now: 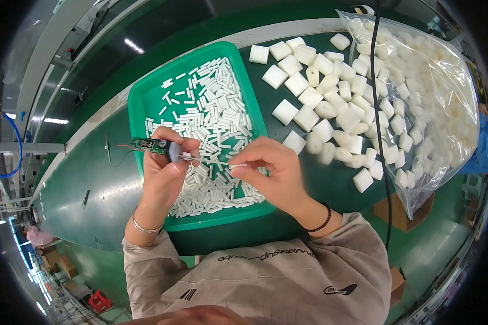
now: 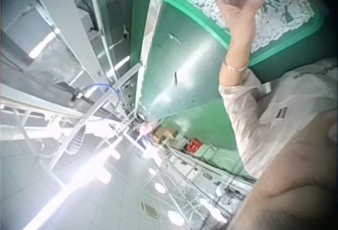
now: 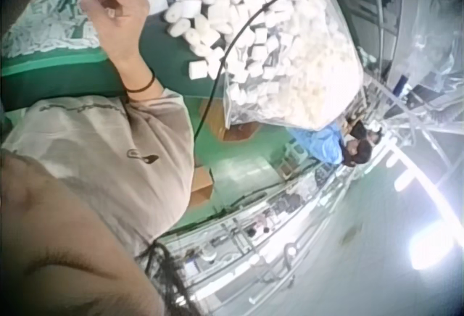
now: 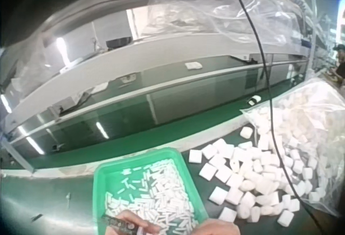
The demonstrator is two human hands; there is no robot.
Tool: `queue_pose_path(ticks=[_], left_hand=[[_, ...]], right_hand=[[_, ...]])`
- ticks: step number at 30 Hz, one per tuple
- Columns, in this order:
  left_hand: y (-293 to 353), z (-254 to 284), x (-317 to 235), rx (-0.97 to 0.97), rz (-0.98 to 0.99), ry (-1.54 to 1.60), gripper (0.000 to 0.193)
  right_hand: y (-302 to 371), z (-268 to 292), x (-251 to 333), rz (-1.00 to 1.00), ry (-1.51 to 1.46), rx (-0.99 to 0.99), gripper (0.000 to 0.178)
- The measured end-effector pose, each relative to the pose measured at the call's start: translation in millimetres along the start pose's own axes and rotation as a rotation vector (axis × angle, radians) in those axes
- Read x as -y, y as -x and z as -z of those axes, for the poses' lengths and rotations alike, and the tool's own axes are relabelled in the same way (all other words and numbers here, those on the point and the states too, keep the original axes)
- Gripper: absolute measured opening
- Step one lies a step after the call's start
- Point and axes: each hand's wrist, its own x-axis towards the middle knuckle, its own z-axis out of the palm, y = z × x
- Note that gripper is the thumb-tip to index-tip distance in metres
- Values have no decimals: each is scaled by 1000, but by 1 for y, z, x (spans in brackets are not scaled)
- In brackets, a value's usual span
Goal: The person assembles electronics by picking small white plastic components from a green tray and fitting them onto a circuit board assembly, then places the finished units onto an assembly line.
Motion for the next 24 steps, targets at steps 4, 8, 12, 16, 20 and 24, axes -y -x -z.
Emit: queue_pose_path(ticks=[4,8,12,16,20,24], left_hand=[[3,2,6,83,-15,56,39],[3,3,6,82,-39,-40,37],[4,9,9,199,-94,-193,36],[3,3,5,225,-78,-284,34],[0,4,0,257,-204,-413,28],[-2,9,-3,276,-163,-547,31]], right_hand=[[0,0,0,-20,33,-9,15],[-2,-1,-1,-24,48,-44,15],[-4,-2,-3,-24,139,-68,14],[-4,0,-3,18,214,-58,16],[-6,3,-5,139,273,-42,18],[-11,-2,-1,322,372,-2,20]])
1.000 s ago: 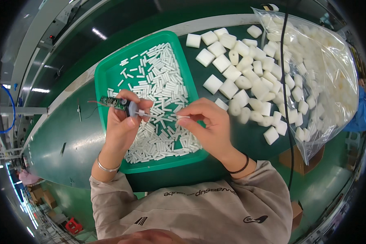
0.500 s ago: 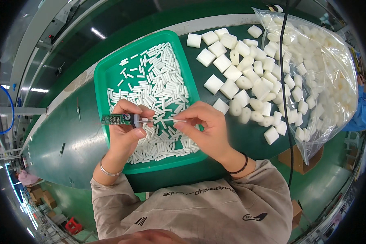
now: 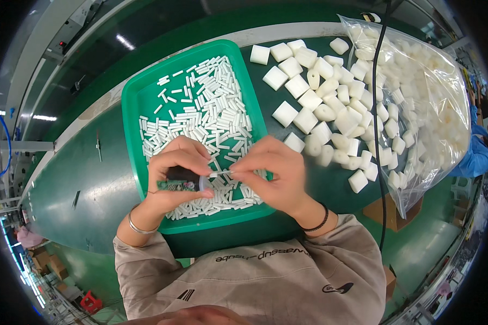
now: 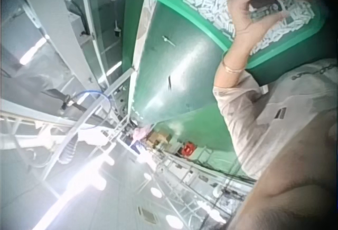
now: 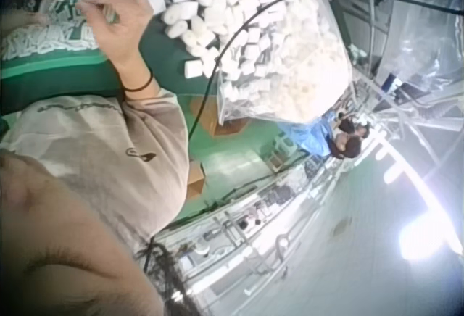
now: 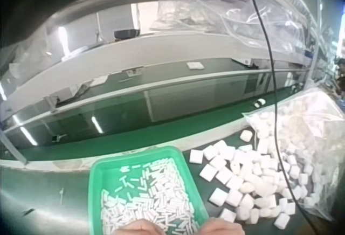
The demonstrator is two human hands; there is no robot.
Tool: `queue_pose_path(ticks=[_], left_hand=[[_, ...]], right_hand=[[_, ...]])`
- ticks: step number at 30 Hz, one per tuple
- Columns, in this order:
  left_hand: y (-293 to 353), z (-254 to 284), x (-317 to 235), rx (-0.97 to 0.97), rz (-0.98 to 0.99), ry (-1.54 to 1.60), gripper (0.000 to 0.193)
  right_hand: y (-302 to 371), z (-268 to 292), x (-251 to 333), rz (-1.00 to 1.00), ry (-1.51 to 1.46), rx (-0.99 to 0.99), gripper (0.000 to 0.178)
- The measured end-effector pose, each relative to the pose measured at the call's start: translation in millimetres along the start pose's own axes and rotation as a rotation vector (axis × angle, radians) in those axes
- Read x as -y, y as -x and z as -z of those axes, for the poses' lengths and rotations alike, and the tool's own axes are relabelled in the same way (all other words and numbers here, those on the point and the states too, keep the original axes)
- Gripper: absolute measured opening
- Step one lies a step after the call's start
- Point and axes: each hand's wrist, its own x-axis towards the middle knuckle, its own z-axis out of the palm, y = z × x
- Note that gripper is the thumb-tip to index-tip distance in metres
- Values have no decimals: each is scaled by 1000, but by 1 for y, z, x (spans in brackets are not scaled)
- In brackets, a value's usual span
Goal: The person assembles electronics by picking small white plastic components from a green tray and fitting them onto a circuit board assembly, then places the finished units onto an assembly line.
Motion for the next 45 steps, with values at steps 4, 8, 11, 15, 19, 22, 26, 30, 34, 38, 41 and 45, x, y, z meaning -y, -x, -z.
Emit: queue_pose_path(ticks=[4,8,11,15,19,22,26,30,34,38,41,45], left_hand=[[1,-1,5,-47,73,-101,32],[3,-7,7,-183,172,38,33],[4,-2,7,-105,175,-107,32],[3,0,10,-97,158,-72,31],[1,1,12,-251,241,26,31],[2,-1,15,-296,291,150,30],[0,-2,16,-268,266,257,29],[3,-1,16,-305,248,264,31],[3,-2,19,-334,230,298,34],[2,-4,13,-341,219,285,35],[4,-5,17,-355,122,168,36],[6,-7,16,-357,106,150,36]], right_hand=[[-7,-4,4,181,171,69,20],[-11,-4,5,330,424,105,18],[-10,-5,0,459,614,139,18],[-24,5,2,367,611,249,21],[-45,42,0,96,1045,102,22],[-38,48,-22,-130,1344,195,25],[-40,44,-22,-285,1244,321,31],[-43,42,-20,-165,1008,201,33],[-45,38,7,-412,245,42,25],[-32,16,7,-228,115,181,31],[-20,-2,2,-432,-299,135,31],[-18,-6,2,-302,-88,209,36]])
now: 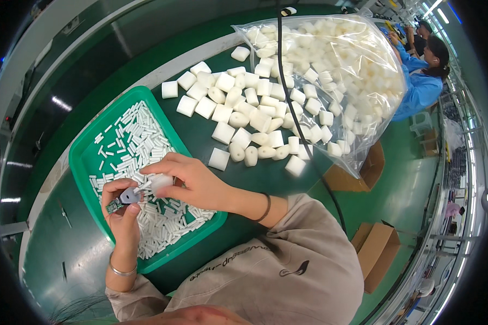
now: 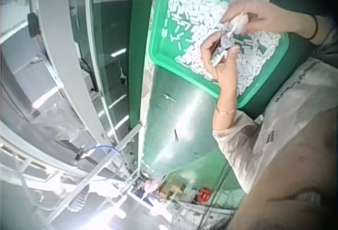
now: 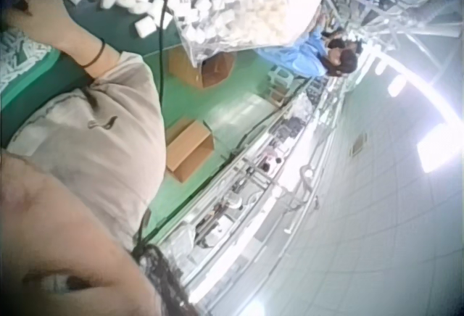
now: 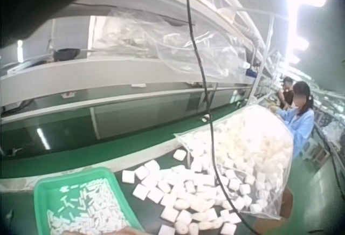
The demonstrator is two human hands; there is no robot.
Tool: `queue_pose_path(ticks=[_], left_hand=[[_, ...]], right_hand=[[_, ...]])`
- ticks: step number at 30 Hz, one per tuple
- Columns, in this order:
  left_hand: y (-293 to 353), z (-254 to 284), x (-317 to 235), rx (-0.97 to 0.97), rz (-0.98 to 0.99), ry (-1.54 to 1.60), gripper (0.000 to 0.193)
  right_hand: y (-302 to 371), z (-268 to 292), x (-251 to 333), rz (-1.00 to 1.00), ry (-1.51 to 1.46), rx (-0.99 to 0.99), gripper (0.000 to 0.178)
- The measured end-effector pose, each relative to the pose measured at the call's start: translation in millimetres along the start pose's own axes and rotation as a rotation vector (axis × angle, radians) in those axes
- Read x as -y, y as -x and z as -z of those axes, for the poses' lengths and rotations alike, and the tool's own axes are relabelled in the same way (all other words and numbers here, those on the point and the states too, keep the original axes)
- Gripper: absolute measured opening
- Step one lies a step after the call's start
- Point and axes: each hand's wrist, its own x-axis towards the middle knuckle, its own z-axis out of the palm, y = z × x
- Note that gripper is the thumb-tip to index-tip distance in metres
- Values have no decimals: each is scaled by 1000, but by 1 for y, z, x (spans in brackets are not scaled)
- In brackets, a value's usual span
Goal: The person assembles electronics by picking small white plastic components from a green tray and fitting them onto a circuit board assembly, then places the finished units onto an assembly line.
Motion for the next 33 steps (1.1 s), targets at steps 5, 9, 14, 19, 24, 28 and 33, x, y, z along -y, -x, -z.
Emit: queue_pose_path(ticks=[5,9,14,19,24,28,33], left_hand=[[-4,1,0,156,-149,-94,36],[-4,2,-2,132,-191,-192,38],[-4,5,1,35,-94,-84,37],[-2,5,2,85,-113,102,39],[-4,3,-3,169,-5,-43,36],[-3,2,-2,207,28,-25,35],[-3,3,-3,260,80,-91,35]], right_hand=[[6,0,-1,-42,38,-93,34],[4,3,-11,41,-344,-111,36],[9,-1,-8,37,-278,-148,37],[12,-2,-8,-30,-109,-200,31],[12,-5,0,38,-276,-272,31],[16,-5,-9,163,-182,-284,33],[14,1,-10,490,304,-160,29]])
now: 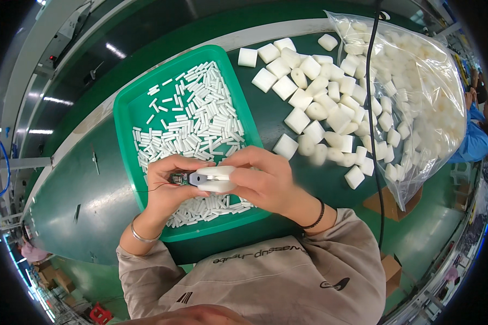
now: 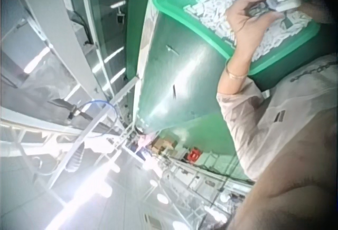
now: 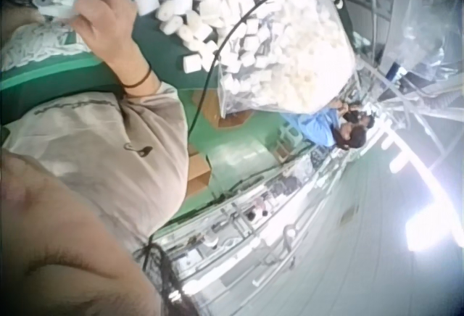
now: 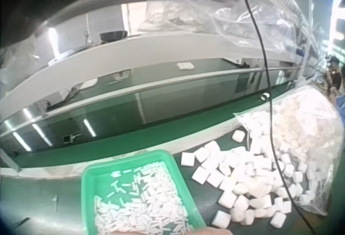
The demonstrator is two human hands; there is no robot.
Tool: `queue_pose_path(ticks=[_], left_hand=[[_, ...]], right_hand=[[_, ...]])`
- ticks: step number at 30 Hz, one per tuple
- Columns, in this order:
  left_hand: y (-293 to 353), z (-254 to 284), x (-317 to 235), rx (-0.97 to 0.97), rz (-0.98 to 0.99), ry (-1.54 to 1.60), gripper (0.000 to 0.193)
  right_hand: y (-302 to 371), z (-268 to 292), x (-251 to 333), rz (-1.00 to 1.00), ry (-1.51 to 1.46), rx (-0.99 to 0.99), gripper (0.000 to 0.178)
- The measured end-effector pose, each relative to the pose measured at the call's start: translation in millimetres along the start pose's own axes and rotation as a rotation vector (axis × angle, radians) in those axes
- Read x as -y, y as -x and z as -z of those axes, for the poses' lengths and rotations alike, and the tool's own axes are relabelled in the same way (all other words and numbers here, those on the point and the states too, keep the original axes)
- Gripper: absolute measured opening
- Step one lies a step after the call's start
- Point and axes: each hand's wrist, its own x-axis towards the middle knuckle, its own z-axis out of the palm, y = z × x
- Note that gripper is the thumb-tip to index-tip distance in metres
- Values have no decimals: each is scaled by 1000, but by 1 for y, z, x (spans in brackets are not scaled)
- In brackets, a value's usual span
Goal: The person assembles electronics by picking small white plastic components from a green tray and fitting them onto a circuit board assembly, then places the finished units onto an assembly line.
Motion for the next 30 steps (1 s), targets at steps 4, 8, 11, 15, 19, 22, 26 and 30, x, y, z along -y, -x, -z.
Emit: queue_pose_path(ticks=[4,8,11,15,19,22,26,30], left_hand=[[-1,-2,-5,-7,47,-71,37],[-1,-5,-5,-17,14,-174,33],[-4,-8,-10,-15,-1,-233,33],[-23,-2,-18,44,51,-298,35],[-100,57,-5,-248,-104,-391,35],[-163,145,5,-495,-183,-846,46],[-198,224,37,-516,372,-1146,55],[-199,273,44,-920,60,-1502,61]], right_hand=[[-2,-2,1,-38,-45,-16,25],[0,-3,-1,-77,-189,-26,27],[6,-5,-5,-120,-247,-54,32],[5,5,-7,-273,-169,9,45],[-2,-4,-4,-450,-107,-206,61],[-3,-2,-6,-158,353,303,49],[0,-5,-7,-156,421,419,37],[11,-3,-16,-87,383,488,19]])
